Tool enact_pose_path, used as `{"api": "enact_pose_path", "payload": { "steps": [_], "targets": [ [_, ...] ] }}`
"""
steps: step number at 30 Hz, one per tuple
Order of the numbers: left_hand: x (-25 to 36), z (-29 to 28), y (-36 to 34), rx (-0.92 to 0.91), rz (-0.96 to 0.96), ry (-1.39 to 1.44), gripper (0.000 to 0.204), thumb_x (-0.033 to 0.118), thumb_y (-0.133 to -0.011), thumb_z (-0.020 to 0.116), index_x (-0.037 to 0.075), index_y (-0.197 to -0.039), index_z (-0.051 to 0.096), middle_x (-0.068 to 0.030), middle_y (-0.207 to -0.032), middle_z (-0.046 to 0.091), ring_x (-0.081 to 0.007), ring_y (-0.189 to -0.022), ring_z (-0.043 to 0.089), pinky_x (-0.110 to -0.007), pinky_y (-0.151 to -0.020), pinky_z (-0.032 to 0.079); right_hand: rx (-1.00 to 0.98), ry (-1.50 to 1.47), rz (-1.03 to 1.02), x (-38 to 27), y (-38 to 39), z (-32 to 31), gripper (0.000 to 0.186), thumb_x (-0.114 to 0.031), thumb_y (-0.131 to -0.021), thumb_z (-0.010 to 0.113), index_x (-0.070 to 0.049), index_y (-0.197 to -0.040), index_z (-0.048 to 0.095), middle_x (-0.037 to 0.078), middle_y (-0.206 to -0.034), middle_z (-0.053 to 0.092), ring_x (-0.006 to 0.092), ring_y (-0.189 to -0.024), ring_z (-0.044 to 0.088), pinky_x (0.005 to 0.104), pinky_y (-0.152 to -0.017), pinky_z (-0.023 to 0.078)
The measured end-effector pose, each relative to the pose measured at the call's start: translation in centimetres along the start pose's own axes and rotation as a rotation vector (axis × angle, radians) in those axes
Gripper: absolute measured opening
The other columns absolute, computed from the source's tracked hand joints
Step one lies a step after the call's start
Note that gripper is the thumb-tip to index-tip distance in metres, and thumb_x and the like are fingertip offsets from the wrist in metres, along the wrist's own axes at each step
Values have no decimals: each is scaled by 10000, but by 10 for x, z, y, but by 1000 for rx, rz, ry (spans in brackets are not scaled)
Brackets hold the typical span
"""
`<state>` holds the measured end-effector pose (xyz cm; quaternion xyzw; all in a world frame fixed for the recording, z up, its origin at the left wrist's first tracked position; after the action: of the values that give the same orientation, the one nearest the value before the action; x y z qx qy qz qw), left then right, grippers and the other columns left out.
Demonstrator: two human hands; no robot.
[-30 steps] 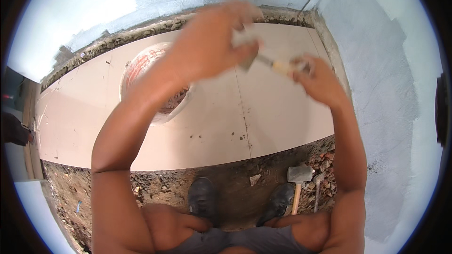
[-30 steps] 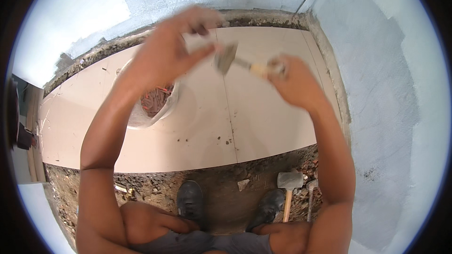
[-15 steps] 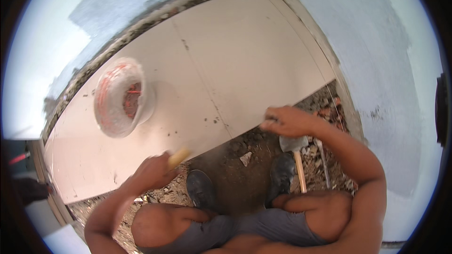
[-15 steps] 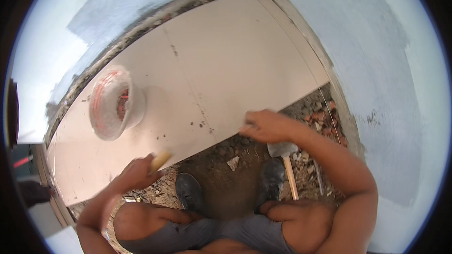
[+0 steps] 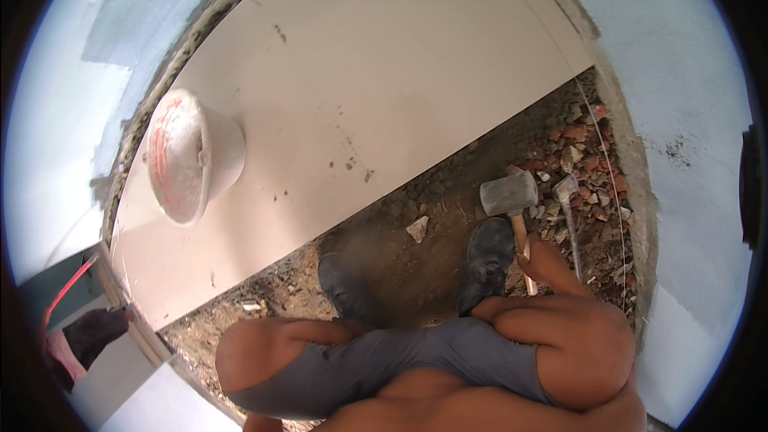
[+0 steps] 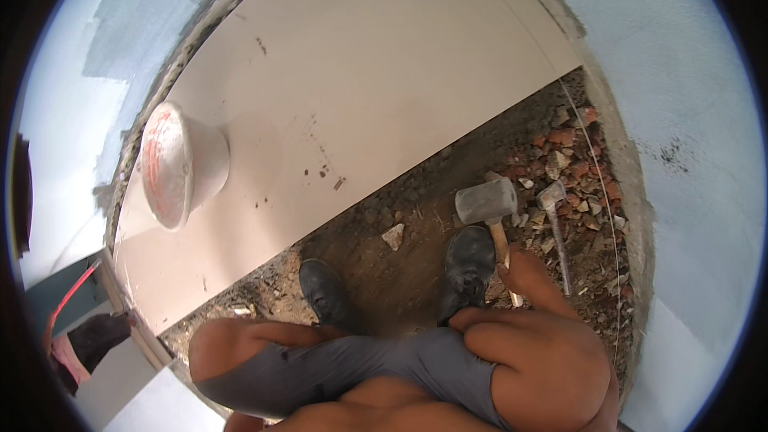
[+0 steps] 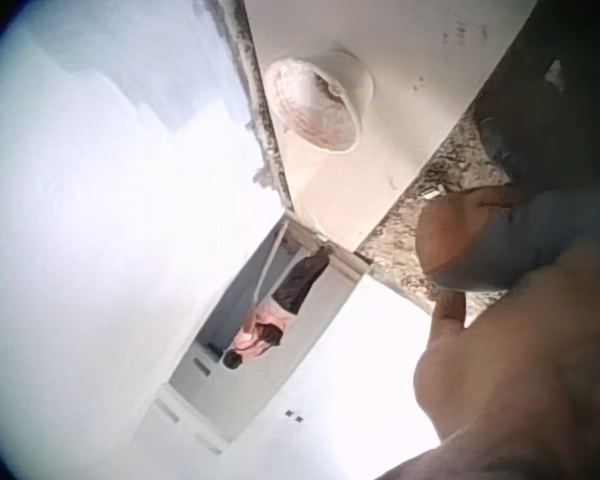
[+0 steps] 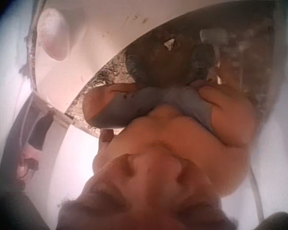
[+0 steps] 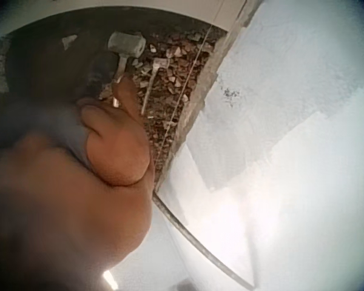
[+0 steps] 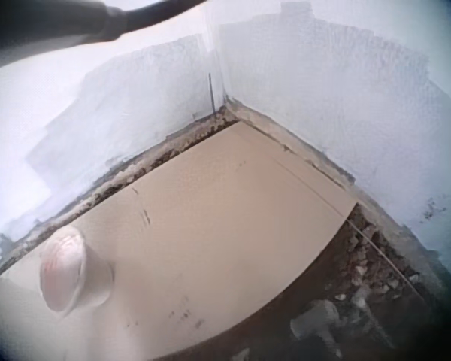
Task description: The person installs floor tiles by positioning them on the prepared surface and tapping them into place with a rubber mallet. They use a trowel to apply mortar and a spirit level to check alignment.
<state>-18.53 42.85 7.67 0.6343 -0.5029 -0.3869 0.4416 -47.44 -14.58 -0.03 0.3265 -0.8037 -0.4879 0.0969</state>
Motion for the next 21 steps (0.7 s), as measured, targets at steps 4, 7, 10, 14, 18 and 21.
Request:
{"api": "enact_pose_path", "payload": {
  "steps": [4,7,10,14,18,21],
  "targets": [
    [84,-41,9,76,187,-207,390,344,-902,689,59,-1163,637,-182,-1124,644,-283,-971,659,-415,-866,523,49,-475,-73,25,8,10,452,-265,-894,645,73,-1164,514,277,-897,662,415,-822,663,469,-743,536],
    [184,-72,15,223,487,-372,388,340,-924,673,73,-1202,631,-186,-1165,639,-284,-966,662,-414,-860,533,-15,-997,112,21,20,-9,393,-235,-912,621,49,-1166,529,253,-830,655,399,-729,652,440,-664,528],
    [317,-94,42,450,942,-638,479,340,-903,708,67,-1276,581,-169,-1237,605,-277,-1003,633,-393,-835,519,340,-475,-106,14,23,-42,353,-214,-919,617,13,-1178,538,212,-794,648,372,-681,641,417,-609,510],
    [429,-91,17,677,1055,-964,872,508,-792,748,11,-1416,397,-224,-1504,347,-349,-1385,377,-478,-1123,342,520,131,-467,-11,41,-97,346,-214,-888,656,-32,-1166,560,165,-822,648,333,-687,639,414,-604,497],
    [472,-72,-10,685,886,-1101,1179,648,-731,732,47,-1552,136,-240,-1604,127,-397,-1473,186,-492,-1191,225,365,655,-590,-51,40,-138,353,-280,-835,711,-71,-1098,602,118,-819,640,295,-719,652,422,-631,500],
    [490,-53,-23,633,865,-1113,1274,703,-682,732,65,-1567,76,-259,-1606,71,-421,-1487,102,-510,-1202,173,352,858,-698,-52,53,-160,352,-349,-813,734,-90,-1027,628,76,-761,613,268,-703,649,398,-627,503]
  ]
}}
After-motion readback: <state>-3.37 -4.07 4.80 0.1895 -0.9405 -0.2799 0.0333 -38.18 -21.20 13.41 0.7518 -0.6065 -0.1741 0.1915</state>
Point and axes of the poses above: each hand's wrist, its own y-axis away from the middle knuckle, its own z-axis out of the palm, x = y × z, the point moved 5 cm from there along -y, towards the middle knuckle
